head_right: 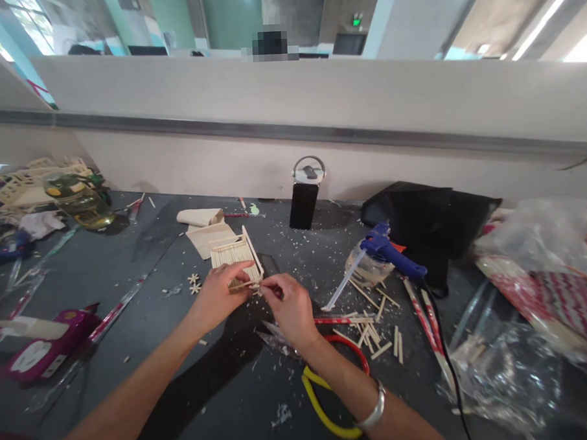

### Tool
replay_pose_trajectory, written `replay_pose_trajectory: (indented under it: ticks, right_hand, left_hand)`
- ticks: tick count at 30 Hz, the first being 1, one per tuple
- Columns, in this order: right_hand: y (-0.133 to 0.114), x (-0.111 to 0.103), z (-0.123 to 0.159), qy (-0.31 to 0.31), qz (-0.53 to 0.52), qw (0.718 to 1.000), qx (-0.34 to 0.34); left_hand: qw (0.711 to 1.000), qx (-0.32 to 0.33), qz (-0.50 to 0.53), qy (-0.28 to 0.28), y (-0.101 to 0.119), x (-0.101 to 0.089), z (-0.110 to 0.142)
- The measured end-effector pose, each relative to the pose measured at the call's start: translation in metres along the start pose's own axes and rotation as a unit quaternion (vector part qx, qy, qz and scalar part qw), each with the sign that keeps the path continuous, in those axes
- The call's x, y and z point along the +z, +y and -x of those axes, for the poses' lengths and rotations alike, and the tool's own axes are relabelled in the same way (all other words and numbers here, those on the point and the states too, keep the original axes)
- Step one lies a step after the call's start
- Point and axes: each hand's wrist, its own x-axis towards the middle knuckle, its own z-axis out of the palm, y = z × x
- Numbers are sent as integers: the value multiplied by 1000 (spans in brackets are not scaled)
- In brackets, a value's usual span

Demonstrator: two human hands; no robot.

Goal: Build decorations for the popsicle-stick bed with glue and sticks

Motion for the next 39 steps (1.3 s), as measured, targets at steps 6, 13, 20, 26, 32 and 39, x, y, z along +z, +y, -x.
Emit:
replay_pose_trajectory:
  ticks: [6, 13, 20, 26, 32, 39]
  right_hand:
    - [6, -5, 0, -8, 12, 1000, 11]
    - [11, -12, 3, -12, 12, 1000, 20]
    - [10, -18, 6, -13, 16, 999, 26]
    - [-1, -24, 8, -21, 18, 999, 37]
    - [-9, -28, 10, -30, 18, 999, 39]
    - [-11, -24, 10, -42, 9, 998, 42]
  left_hand:
    - [1000, 1, -24, 3, 1, 2, 0]
    - [1000, 1, -18, 0, 3, 1, 0]
    - [1000, 1, -17, 3, 4, 2, 0]
    - [1000, 6, -19, -9, 5, -1, 0]
    - [999, 9, -29, -11, 6, -2, 0]
    - [999, 13, -28, -16, 5, -1, 0]
